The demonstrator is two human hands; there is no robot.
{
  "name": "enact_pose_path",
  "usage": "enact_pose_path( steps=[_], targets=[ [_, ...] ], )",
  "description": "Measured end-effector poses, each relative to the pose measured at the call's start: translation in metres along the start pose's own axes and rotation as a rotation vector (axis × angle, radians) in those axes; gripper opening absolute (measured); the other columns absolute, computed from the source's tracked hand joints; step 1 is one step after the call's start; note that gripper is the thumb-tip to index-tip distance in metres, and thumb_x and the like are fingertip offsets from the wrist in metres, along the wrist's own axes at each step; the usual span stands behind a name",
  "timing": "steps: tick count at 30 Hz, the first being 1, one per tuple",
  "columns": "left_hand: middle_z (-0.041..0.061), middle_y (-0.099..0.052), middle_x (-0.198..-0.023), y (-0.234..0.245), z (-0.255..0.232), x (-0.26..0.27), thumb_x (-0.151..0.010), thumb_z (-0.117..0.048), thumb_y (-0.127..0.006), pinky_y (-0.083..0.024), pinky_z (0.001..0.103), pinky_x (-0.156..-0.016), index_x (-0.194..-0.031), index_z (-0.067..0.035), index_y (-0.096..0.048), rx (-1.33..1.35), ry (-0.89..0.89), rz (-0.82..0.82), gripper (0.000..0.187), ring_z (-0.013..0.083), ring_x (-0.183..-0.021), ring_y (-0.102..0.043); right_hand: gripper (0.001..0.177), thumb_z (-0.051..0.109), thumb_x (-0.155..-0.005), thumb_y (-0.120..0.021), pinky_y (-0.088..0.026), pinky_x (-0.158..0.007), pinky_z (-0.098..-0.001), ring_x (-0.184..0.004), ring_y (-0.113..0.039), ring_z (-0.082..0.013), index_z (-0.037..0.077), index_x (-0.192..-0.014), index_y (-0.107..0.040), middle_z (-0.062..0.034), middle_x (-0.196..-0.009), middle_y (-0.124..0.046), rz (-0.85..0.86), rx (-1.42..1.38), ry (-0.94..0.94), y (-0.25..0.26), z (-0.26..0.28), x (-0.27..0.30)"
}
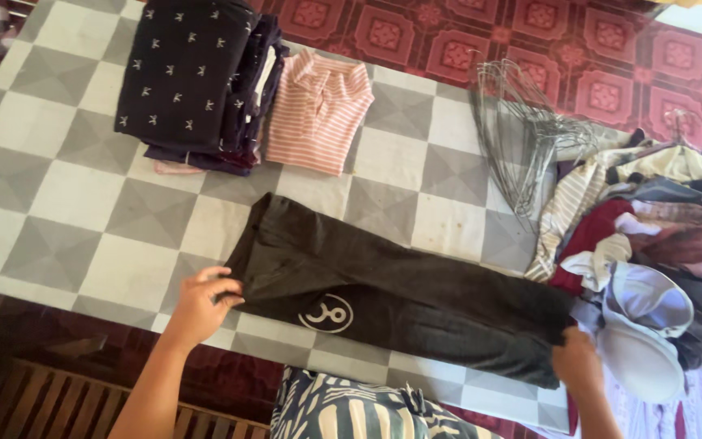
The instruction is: The person sorts through a pile of clothes and wire hangers on a table, then spreads out and folds a dark t-shirt into a neat rectangle.
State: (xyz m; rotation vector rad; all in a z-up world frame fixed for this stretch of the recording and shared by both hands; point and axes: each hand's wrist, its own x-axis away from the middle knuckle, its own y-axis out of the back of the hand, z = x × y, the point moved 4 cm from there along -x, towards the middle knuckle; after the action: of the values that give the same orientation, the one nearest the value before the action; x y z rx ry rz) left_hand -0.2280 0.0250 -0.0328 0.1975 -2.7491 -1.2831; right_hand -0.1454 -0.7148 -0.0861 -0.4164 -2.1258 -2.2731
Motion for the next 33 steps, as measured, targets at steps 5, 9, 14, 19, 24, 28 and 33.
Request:
enact_pose_path(
  steps=[5, 9, 14, 19, 24, 28, 33],
  targets=[
    [0.0, -0.079, -0.107, -0.022, 0.013, 0.001, -0.075, -0.025, -0.08, -0.037, 0.041, -0.109, -0.092, -0.016, -0.08, -0.135, 0.072, 0.194, 0.019, 0.0227, -0.126, -0.06, 0.037, 0.025, -0.086, -0.063, -0.054, -0.095, -0.0547, -0.111, -0.068, -0.0416, 0.008, -0.118, -0.059, -0.0205, -0.119, -0.068, 0.04, 0.155, -0.001, -0.021, 0.004, 0.018],
    [0.001, -0.074, -0.113, -0.012, 0.001, 0.001, -0.08, -0.038, -0.082, -0.038, 0.042, -0.109, -0.102, -0.023, -0.08, -0.31, 0.282, 0.527, 0.026, 0.0249, -0.119, -0.061, 0.047, 0.032, -0.077, -0.07, -0.052, -0.093, -0.0572, -0.111, -0.066, -0.0423, 0.011, -0.118, -0.058, -0.0211, -0.119, -0.066, 0.181, 0.193, -0.037, -0.023, -0.012, 0.008],
    [0.01, -0.076, -0.109, -0.02, -0.037, -0.043, -0.091, -0.034, -0.07, -0.054, 0.045, -0.091, -0.11, -0.016, -0.076, -0.313, 0.086, 0.141, 0.026, 0.0332, -0.103, -0.071, 0.036, 0.024, -0.086, -0.065, -0.053, -0.09, -0.0558, -0.105, -0.066, -0.0453, 0.01, -0.119, -0.061, -0.0246, -0.112, -0.069, -0.052, -0.076, 0.081, -0.012, -0.017, -0.022],
    [0.011, -0.065, -0.129, -0.094, -0.059, -0.123, -0.089, -0.034, -0.07, -0.044, 0.053, -0.101, -0.126, -0.017, -0.067, -0.306, -0.056, -0.116, 0.041, 0.0368, -0.124, -0.055, 0.029, 0.019, -0.084, -0.075, -0.051, -0.098, -0.0493, -0.111, -0.063, -0.0377, 0.016, -0.112, -0.07, -0.0126, -0.113, -0.069, -0.141, -0.185, 0.335, -0.002, 0.027, -0.071],
    [0.019, -0.048, -0.146, -0.126, -0.019, -0.185, -0.086, -0.038, -0.074, -0.031, 0.065, -0.101, -0.14, -0.023, -0.06, -0.497, 0.052, -0.142, 0.057, 0.0424, -0.132, -0.04, 0.039, 0.027, -0.074, -0.085, -0.037, -0.101, -0.0566, -0.124, -0.051, -0.0322, 0.022, -0.111, -0.074, -0.0011, -0.123, -0.064, 0.095, -0.081, 0.194, 0.012, 0.038, -0.098],
    [0.014, -0.059, -0.132, -0.129, 0.021, -0.201, -0.088, -0.037, -0.075, -0.037, 0.06, -0.097, -0.129, -0.024, -0.064, -0.509, 0.081, -0.156, 0.044, 0.0401, -0.122, -0.05, 0.032, 0.03, -0.074, -0.082, -0.043, -0.102, -0.0492, -0.121, -0.056, -0.0289, 0.023, -0.105, -0.077, 0.0009, -0.116, -0.067, 0.059, -0.079, 0.265, 0.002, 0.025, -0.104],
    [0.007, -0.07, -0.109, -0.13, 0.072, -0.195, -0.099, -0.029, -0.076, -0.044, 0.049, -0.099, -0.11, -0.021, -0.069, -0.506, -0.042, -0.259, 0.016, 0.0327, -0.114, -0.06, 0.02, 0.033, -0.084, -0.078, -0.049, -0.096, -0.0444, -0.109, -0.061, -0.0318, 0.016, -0.095, -0.078, -0.0058, -0.105, -0.068, 0.024, -0.02, 0.329, -0.024, 0.002, -0.122]
  ],
)
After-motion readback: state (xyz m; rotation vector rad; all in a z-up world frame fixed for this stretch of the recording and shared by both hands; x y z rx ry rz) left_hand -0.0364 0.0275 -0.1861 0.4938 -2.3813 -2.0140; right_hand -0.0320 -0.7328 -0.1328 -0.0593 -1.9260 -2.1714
